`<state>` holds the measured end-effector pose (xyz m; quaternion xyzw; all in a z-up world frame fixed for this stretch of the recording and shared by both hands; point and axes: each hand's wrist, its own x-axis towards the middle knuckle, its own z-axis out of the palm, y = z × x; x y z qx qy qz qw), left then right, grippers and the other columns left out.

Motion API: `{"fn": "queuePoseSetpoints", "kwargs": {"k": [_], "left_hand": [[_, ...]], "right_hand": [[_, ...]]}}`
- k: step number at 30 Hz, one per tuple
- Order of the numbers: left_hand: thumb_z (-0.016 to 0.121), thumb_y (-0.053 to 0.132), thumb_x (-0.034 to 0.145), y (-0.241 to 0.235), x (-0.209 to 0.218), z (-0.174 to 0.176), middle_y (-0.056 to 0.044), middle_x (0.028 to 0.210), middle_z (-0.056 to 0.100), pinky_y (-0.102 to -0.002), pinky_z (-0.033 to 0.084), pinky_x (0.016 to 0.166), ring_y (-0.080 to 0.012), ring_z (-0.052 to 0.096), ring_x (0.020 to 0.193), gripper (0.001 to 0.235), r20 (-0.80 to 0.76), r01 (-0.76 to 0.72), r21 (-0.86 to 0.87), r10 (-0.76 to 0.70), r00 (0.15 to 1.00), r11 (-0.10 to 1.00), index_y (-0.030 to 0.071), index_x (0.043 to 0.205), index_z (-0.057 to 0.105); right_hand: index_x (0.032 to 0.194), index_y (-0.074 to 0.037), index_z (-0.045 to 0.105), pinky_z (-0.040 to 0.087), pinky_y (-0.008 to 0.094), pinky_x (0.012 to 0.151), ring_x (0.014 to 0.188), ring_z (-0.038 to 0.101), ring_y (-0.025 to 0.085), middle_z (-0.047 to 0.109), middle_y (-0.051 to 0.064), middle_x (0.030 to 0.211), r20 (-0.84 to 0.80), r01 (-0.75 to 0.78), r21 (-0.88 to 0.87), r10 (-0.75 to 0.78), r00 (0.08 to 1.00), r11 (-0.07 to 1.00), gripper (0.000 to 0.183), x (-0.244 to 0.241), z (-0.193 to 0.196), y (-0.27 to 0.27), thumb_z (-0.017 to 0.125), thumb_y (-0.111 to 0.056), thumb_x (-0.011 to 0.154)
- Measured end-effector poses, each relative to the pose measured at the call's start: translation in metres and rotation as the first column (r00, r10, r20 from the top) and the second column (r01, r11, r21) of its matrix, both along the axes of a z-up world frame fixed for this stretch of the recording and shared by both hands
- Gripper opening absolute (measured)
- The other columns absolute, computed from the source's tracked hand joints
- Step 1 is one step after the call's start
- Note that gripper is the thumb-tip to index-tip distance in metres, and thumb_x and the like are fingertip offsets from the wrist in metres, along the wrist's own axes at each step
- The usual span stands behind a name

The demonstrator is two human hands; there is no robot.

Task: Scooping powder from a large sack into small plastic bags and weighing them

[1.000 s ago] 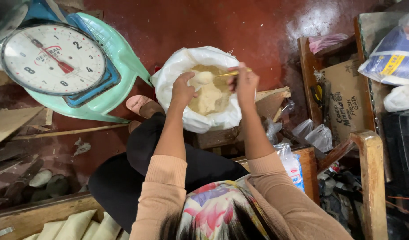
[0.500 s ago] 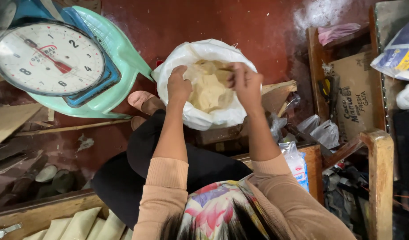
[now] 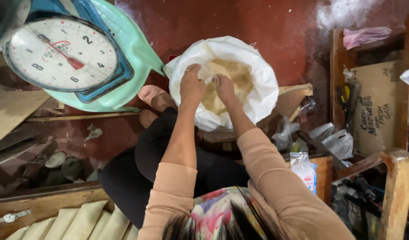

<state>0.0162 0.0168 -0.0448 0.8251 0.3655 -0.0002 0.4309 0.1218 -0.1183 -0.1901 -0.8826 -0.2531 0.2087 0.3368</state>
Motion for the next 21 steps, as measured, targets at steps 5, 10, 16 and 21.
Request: {"fn": "queuePoseSetpoints", "kwargs": {"k": [5, 10, 16, 21], "left_hand": [[0.061, -0.001, 0.085, 0.000, -0.001, 0.001, -0.005, 0.144, 0.057, -0.049, 0.048, 0.113, -0.0346, 0.058, 0.132, 0.053, 0.007, 0.028, 0.000, -0.028, 1.000, 1.000, 0.008, 0.137, 0.065], [0.061, -0.003, 0.085, -0.003, -0.001, 0.008, -0.005, 0.144, 0.058, -0.050, 0.048, 0.113, -0.0351, 0.058, 0.132, 0.053, 0.021, 0.047, -0.011, -0.046, 0.999, 0.999, 0.008, 0.137, 0.065], [0.060, -0.006, 0.083, -0.005, -0.002, 0.013, -0.006, 0.143, 0.059, -0.047, 0.046, 0.114, -0.0337, 0.058, 0.132, 0.055, 0.088, 0.047, -0.079, -0.041, 0.995, 0.996, 0.009, 0.136, 0.066], [0.064, -0.006, 0.077, -0.009, -0.008, 0.012, -0.001, 0.142, 0.060, -0.045, 0.045, 0.115, -0.0292, 0.057, 0.134, 0.062, 0.064, 0.037, -0.123, -0.029, 0.998, 0.992, 0.014, 0.135, 0.068]], "right_hand": [[0.116, -0.002, 0.071, 0.063, 0.038, 0.065, 0.072, 0.076, 0.026, 0.074, 0.018, 0.082, -0.287, 0.229, 0.062, -0.202, 0.936, 0.971, 0.038, 0.000, -0.053, -0.005, 0.046, -0.029, 0.109], [0.114, 0.005, 0.068, 0.067, 0.032, 0.060, 0.069, 0.075, 0.023, 0.073, 0.019, 0.081, -0.457, 0.416, 0.230, -0.279, 0.844, 0.880, 0.042, 0.007, -0.041, -0.028, 0.043, -0.029, 0.110], [0.117, 0.005, 0.068, 0.066, 0.030, 0.051, 0.060, 0.073, 0.019, 0.072, 0.017, 0.077, -0.627, 0.593, 0.317, -0.306, 0.716, 0.740, 0.044, 0.009, 0.026, -0.059, 0.039, -0.027, 0.109], [0.117, 0.002, 0.070, 0.064, 0.028, 0.051, 0.061, 0.073, 0.019, 0.073, 0.016, 0.080, -0.667, 0.679, 0.360, -0.333, 0.667, 0.640, 0.041, 0.007, 0.083, -0.084, 0.045, -0.029, 0.107]]}}
